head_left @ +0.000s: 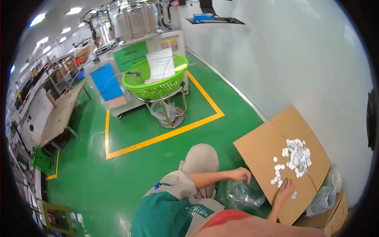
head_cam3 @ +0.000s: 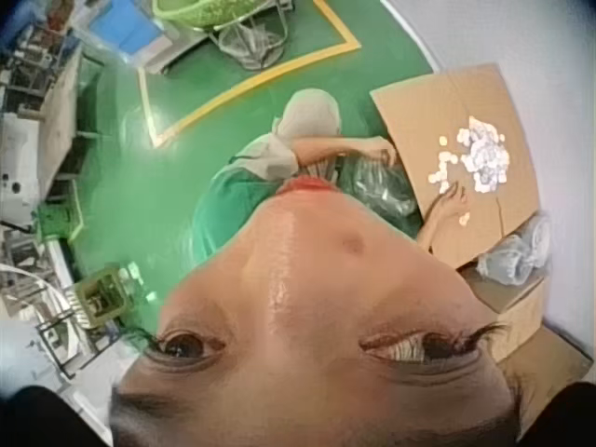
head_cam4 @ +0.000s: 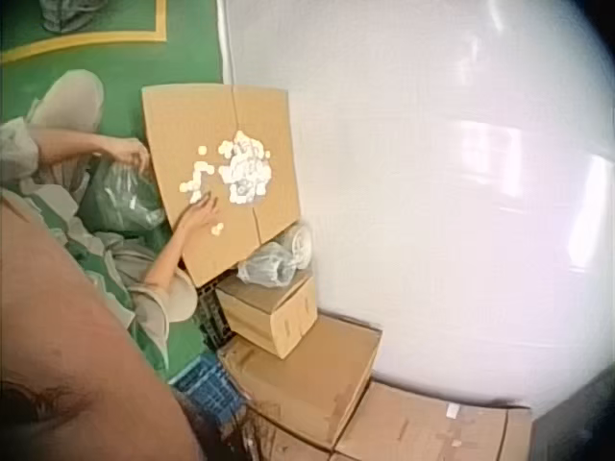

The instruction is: Sorting and inspecting small circular plastic parts and placing them into a plastic bag.

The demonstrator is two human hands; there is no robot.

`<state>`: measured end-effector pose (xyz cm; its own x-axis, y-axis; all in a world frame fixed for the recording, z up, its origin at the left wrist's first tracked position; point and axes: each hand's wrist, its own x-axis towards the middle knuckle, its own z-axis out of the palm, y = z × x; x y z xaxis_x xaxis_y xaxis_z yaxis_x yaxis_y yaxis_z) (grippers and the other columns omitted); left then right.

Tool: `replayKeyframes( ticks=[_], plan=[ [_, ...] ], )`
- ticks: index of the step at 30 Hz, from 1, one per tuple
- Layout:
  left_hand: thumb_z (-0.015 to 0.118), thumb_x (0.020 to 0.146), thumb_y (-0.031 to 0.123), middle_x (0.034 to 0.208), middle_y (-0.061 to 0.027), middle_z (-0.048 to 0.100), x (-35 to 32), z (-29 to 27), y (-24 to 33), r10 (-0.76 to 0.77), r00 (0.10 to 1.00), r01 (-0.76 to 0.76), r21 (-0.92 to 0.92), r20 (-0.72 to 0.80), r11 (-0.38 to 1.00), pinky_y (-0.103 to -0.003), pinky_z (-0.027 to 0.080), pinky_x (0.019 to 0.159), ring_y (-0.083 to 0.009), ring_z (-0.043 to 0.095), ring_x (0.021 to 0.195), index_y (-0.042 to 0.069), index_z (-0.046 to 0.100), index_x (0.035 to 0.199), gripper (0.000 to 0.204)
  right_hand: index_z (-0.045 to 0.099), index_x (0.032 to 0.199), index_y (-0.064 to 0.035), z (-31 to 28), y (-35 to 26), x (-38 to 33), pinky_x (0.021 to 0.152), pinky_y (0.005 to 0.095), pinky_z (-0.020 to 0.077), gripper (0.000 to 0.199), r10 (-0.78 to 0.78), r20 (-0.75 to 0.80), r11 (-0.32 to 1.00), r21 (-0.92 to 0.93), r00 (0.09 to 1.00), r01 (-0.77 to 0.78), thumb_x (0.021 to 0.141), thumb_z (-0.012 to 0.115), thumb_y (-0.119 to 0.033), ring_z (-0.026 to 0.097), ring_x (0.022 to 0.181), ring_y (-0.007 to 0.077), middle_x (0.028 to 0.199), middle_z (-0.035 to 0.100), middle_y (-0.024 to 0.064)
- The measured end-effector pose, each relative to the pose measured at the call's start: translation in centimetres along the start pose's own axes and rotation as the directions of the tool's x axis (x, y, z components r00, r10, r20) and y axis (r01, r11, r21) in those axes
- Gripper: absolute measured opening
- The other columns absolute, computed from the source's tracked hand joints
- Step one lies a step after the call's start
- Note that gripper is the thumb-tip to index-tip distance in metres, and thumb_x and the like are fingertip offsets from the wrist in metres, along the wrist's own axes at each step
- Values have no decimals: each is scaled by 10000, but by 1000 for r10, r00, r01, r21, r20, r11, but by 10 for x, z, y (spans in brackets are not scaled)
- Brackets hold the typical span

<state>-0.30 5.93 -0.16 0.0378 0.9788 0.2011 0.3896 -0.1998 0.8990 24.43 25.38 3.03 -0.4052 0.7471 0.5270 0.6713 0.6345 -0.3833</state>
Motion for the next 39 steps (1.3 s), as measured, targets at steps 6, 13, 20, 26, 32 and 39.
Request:
replayKeyframes(
  ticks=[6, 13, 20, 26, 32, 39],
  plan=[
    [528, 575, -53, 1231, -159, 604, 2, -5, -6, -56, 998, 59, 146, -26, 987, -394, 453, 982, -328, 554, 1163, 78, 637, 1168, 617, 626, 1119, 2, 27, -44, -11, 974, 474, 415, 284, -59, 125, 987, 153, 990, 39, 878, 612, -148, 510, 1143, 408, 1214, 563, 235],
    [535, 668, -159, 1387, -161, 459, 6, -33, -4, -418, 908, 416, -181, 29, 891, -355, 487, 956, -282, 486, 1238, -4, 405, 1385, 745, 627, 1075, -9, 40, -111, -27, 952, 429, 454, 253, -243, 68, 915, 348, 968, 205, 835, 607, -89, 539, 1125, 363, 1168, 589, 179],
    [450, 673, -221, 1478, -116, 327, 1, -19, 27, -492, 847, 530, -368, 200, 764, -357, 581, 852, -287, 395, 1310, 24, 334, 1437, 811, 593, 1169, -55, 43, -128, -98, 984, 386, 470, 340, -394, 283, 869, 424, 874, 254, 830, 573, -57, 514, 1219, 290, 1306, 538, 107],
    [474, 674, -210, 1533, -167, 263, -11, -17, 21, -559, 807, 587, -372, 192, 719, -382, 510, 927, -332, 329, 1381, 17, 261, 1475, 859, 531, 1268, -65, 38, -109, -100, 914, 442, 479, 363, -189, 700, 852, 465, 689, -239, 919, 573, -157, 563, 1098, 373, 1218, 586, 161],
    [509, 701, -131, 1507, -248, 263, -12, -12, 13, -341, 940, 339, 150, -11, 929, -368, 308, 1101, -378, 258, 1399, -7, 237, 1467, 822, 575, 1216, -38, -23, -93, -97, 858, 445, 487, 312, 152, 971, 988, -151, 185, -16, 923, 554, -145, 609, 1006, 373, 1114, 630, 188],
    [509, 706, -124, 1477, -272, 299, -1, -11, 13, -319, 947, 309, 168, 38, 936, -394, 308, 1095, -411, 273, 1378, -12, 247, 1453, 799, 665, 1071, -75, 3, -77, 48, 818, 376, 500, 223, -63, 142, 981, 188, 988, 35, 853, 647, -119, 615, 895, 277, 1025, 656, 106]
  ],
)
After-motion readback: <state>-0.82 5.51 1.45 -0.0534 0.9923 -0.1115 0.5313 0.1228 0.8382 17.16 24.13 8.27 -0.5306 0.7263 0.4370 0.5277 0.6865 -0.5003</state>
